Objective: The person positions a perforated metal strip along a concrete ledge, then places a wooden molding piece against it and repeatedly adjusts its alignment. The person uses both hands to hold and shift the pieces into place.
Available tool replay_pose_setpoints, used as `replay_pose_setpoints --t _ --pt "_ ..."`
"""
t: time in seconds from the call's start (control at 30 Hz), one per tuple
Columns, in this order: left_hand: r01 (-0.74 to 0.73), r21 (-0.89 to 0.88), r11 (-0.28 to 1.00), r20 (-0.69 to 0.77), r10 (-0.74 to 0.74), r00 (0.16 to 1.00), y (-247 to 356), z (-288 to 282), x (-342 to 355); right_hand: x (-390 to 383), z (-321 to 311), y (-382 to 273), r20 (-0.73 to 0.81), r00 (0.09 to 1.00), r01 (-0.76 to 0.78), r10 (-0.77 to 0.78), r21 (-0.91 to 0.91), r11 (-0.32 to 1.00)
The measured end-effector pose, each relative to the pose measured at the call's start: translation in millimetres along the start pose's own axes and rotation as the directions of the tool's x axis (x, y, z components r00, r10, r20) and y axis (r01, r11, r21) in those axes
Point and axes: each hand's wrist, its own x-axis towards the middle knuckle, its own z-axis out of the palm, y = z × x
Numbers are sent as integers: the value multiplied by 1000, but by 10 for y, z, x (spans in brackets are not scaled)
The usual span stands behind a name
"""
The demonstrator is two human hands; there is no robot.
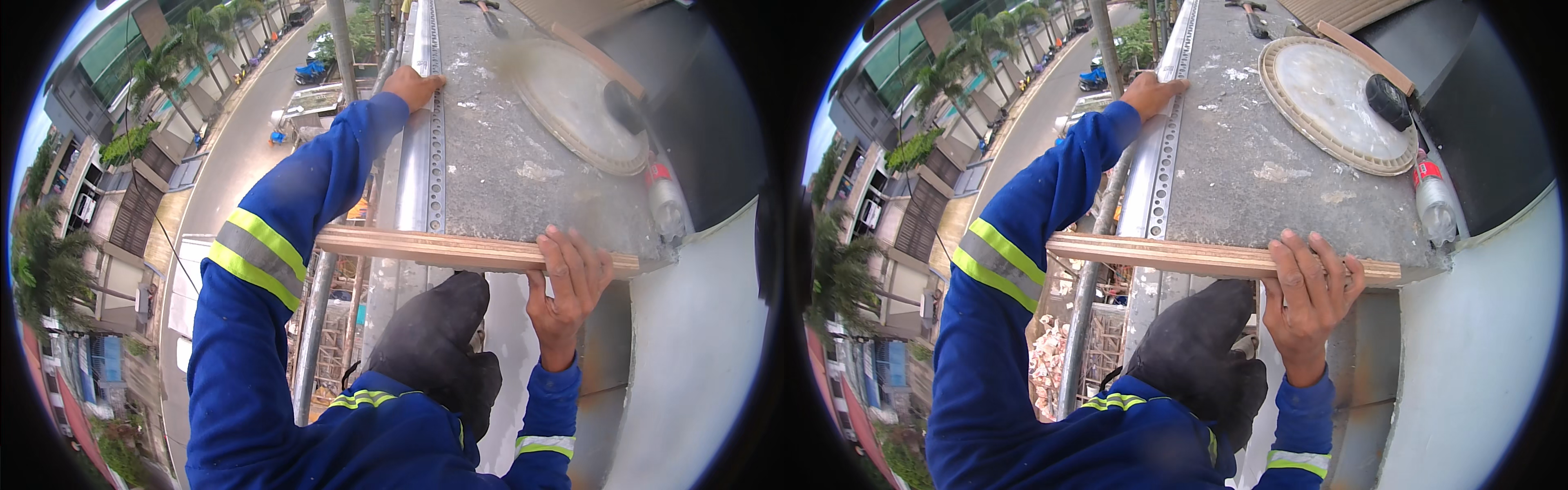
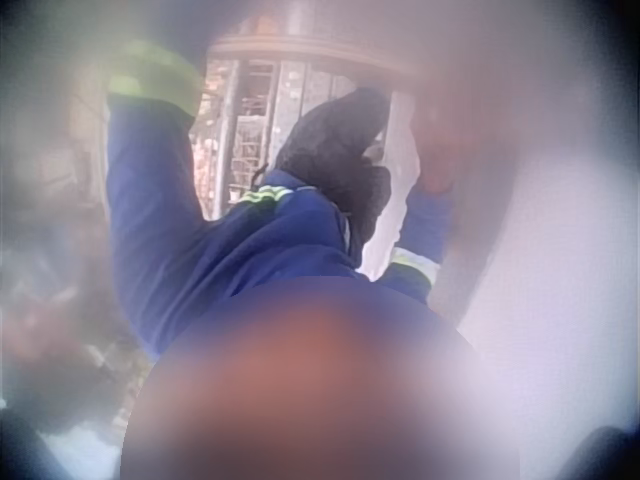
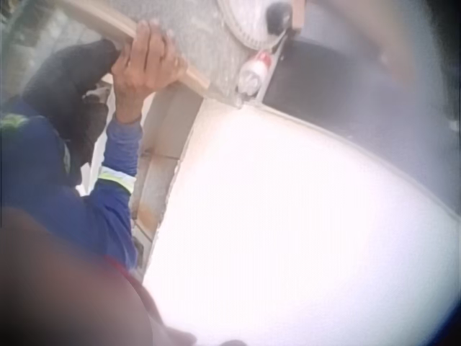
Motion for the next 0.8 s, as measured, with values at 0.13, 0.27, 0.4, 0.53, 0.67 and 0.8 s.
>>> replay_pose_setpoints --t 0.13,0.27,0.4,0.53,0.67,0.8 --pt "10 -11 1000 -13 -10 1000 15 1 -21 2 -4 1 3 1000 -2 2 -3 1000" --pt "-12 15 1000 -23 13 1000 -2 4 -13 8 -10 -4 6 1000 -3 3 -5 1000" --pt "-29 3 1000 -7 29 1000 -19 3 7 12 -11 -11 5 1000 -2 2 -4 1000" --pt "-40 10 999 -18 40 999 -7 13 0 15 -11 -16 5 1000 1 -1 -12 1000" --pt "-29 -7 1000 -30 28 999 19 14 -32 20 -17 -16 6 1000 8 -8 -17 1000" --pt "-48 -2 999 -30 48 998 13 19 -50 22 -12 -11 2 1000 11 -11 -14 1000"
